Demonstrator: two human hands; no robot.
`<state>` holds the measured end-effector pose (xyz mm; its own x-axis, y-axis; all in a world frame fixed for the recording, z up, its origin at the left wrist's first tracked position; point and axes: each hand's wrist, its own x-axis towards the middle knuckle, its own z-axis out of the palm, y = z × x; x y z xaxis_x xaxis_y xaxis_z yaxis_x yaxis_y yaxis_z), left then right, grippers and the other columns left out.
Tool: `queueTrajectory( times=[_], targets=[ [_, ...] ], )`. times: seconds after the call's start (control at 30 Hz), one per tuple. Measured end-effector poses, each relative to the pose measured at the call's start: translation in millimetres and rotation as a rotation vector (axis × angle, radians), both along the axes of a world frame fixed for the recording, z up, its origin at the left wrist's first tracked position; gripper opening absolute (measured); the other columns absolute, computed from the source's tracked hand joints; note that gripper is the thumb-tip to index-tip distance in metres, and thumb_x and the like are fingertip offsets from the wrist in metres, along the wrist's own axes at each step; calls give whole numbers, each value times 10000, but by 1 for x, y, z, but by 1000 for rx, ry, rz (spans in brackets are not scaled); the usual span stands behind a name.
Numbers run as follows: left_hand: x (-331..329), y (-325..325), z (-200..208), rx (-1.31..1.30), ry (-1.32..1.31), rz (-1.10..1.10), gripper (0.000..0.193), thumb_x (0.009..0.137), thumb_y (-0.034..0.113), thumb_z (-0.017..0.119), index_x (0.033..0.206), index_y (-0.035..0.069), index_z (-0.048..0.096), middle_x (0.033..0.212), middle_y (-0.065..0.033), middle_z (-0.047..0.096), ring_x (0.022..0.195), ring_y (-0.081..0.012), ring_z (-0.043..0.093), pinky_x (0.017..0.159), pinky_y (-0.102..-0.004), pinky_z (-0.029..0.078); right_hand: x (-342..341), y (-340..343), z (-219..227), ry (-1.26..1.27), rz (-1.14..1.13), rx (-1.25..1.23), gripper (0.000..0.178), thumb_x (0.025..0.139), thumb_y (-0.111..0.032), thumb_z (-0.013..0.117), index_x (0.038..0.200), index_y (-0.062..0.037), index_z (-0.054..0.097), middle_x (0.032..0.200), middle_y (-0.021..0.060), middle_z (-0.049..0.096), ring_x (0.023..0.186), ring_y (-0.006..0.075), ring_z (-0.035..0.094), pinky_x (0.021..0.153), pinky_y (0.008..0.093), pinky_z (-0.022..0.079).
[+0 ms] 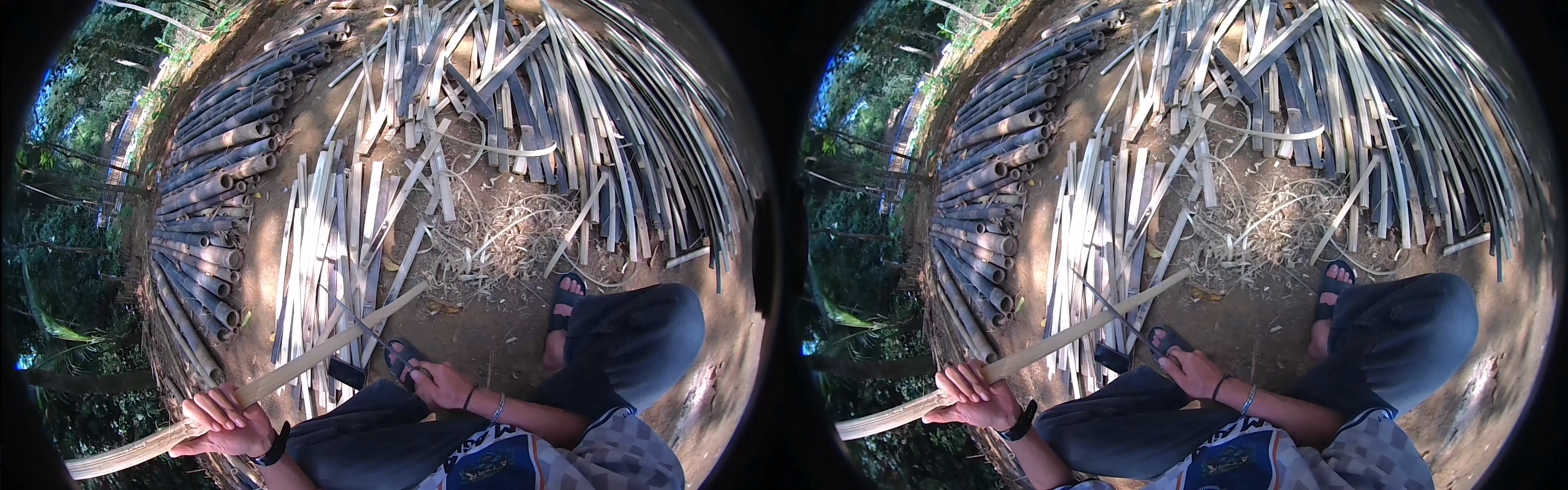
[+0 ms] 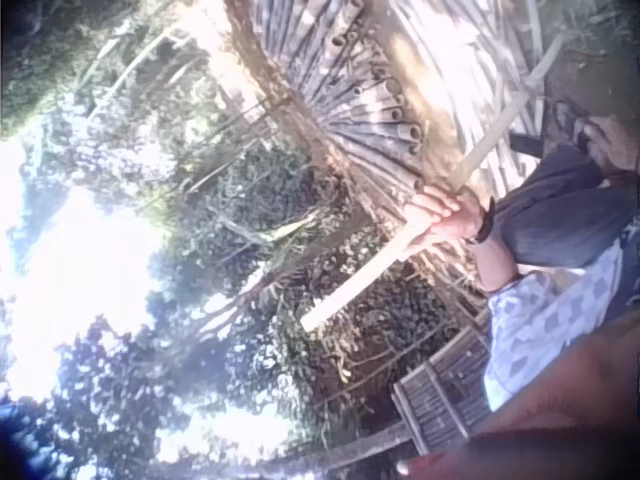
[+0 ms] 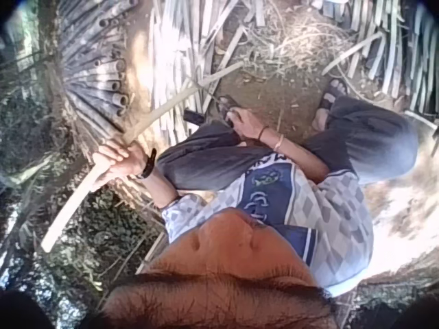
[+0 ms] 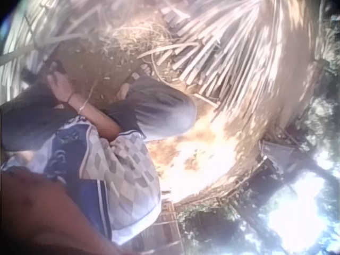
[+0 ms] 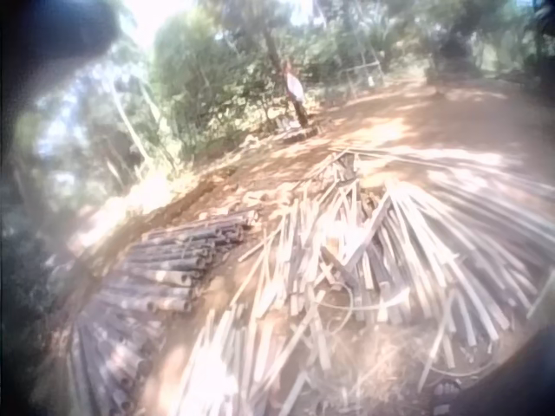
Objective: The person whittles a strip of bamboo using a knife, removing thin shavings from its surface.
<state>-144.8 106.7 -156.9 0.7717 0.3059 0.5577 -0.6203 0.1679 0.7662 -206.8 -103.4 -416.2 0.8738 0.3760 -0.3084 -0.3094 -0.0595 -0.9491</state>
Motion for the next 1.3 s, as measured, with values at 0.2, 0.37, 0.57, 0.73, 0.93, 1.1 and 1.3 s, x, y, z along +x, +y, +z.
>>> queueTrajectory(
  times=[0.2,0.37,0.57,0.73,0.93,1.1,1.3],
  targets=[
    [6,-14,1,14,-6,8,669,819,753,308,587,126,340,457,22,327,355,-70,306,383,-192,255,3,1,-60,110,-149,-268,397,935,-344,446,868,22,586,743,256,599,736,405,613,641,453,465],
    [5,-23,0,45,-11,40,660,832,750,269,579,142,325,444,34,311,347,-60,278,373,-182,232,5,4,-3,-54,9,-64,403,931,-363,455,854,2,608,767,228,637,775,399,621,675,449,475],
    [4,-30,1,36,-20,84,660,834,748,255,588,140,326,440,35,300,342,-57,278,366,-175,223,-3,10,-54,60,-134,-177,408,930,-345,454,834,28,588,738,249,606,744,413,610,640,447,467],
    [6,-31,0,70,-21,88,664,831,752,252,587,141,334,435,36,306,331,-60,290,362,-175,235,7,17,13,-228,-27,20,423,933,-363,451,863,28,595,770,245,629,748,404,621,683,457,480],
    [5,-37,2,80,-21,102,663,830,754,258,585,141,324,437,34,312,329,-60,292,379,-175,246,8,17,-30,36,-167,-57,403,938,-363,457,854,18,561,661,220,591,678,425,593,622,472,464],
    [4,-38,2,64,-16,70,669,822,763,262,584,141,323,434,28,312,333,-61,297,387,-175,245,3,18,21,-124,-30,36,391,938,-351,459,810,8,549,704,233,555,782,418,556,710,465,442],
    [1,-36,1,52,-20,27,679,813,773,268,581,137,322,439,22,320,342,-68,319,371,-184,244,5,14,-11,158,-148,-70,412,943,-360,425,844,11,574,791,236,598,777,420,582,718,470,451]
  ],
)
